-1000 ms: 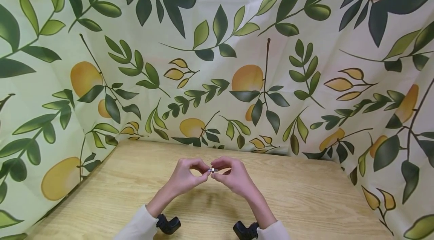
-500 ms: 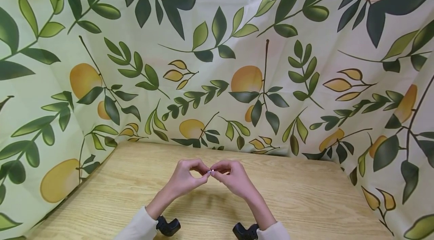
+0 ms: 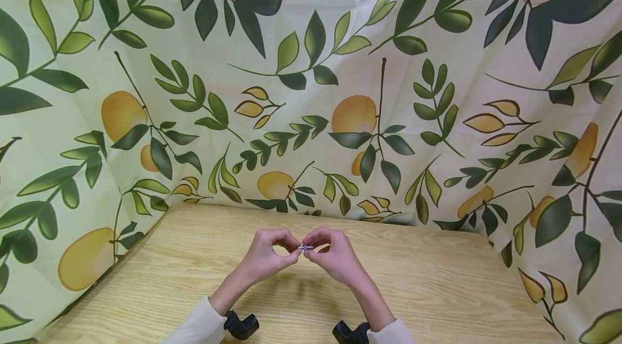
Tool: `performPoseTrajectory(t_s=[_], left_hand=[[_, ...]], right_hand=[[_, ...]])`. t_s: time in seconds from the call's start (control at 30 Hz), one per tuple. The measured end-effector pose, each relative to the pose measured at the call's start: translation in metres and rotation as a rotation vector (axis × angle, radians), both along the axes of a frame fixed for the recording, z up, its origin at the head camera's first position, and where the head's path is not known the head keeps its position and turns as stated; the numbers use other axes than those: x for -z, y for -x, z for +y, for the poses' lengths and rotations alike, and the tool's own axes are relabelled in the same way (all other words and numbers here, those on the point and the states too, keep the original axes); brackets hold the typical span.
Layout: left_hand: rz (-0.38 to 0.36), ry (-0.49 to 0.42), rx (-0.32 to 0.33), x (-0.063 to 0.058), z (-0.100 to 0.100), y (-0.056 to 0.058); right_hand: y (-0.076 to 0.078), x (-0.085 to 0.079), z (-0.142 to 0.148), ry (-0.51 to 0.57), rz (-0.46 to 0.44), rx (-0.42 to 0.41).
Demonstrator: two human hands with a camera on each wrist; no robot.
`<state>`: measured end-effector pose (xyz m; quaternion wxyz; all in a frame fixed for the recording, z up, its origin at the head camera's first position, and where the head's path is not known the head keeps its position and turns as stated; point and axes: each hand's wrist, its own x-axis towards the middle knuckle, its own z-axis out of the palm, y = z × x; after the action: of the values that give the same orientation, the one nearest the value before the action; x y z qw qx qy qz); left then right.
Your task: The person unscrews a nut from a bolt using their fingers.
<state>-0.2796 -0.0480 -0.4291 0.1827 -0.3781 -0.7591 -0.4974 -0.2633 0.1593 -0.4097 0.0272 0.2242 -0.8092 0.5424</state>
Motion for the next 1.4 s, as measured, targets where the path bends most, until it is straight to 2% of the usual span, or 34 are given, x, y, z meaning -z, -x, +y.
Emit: performPoseTrajectory(t_s=[0.23, 0.43, 0.57, 0.9, 1.23, 1.4], left_hand=[[0.002, -0.005, -0.008, -0.0011, -0.0008, -0.0007], [0.018, 0.000, -0.016, -0.0008, -0.0005, -0.0010], [0.027, 0.003, -0.021, -0.0003, 0.0000, -0.0010], [0.017, 0.005, -0.017, -0.0014, 0.0010, 0.0005], [-0.014, -0.003, -0.010, 0.0001, 0.0009, -0.0004], [-0.022, 0.001, -0.018, -0.0015, 0.0005, -0.0019]], right_hand=[[-0.0001, -0.0007, 0.0029, 0.002, 0.004, 0.062], [0.0022, 0.0013, 0.0042, -0.015, -0.044, -0.059], [0.0020, 0.0008, 0.0040, -0.010, -0.055, -0.083], [0.0016, -0.0007, 0.0027, -0.026, -0.008, 0.000], [0.0013, 0.0011, 0.0015, 0.017, 0.001, -0.019], [0.0013, 0.0004, 0.0031, 0.013, -0.014, 0.006]])
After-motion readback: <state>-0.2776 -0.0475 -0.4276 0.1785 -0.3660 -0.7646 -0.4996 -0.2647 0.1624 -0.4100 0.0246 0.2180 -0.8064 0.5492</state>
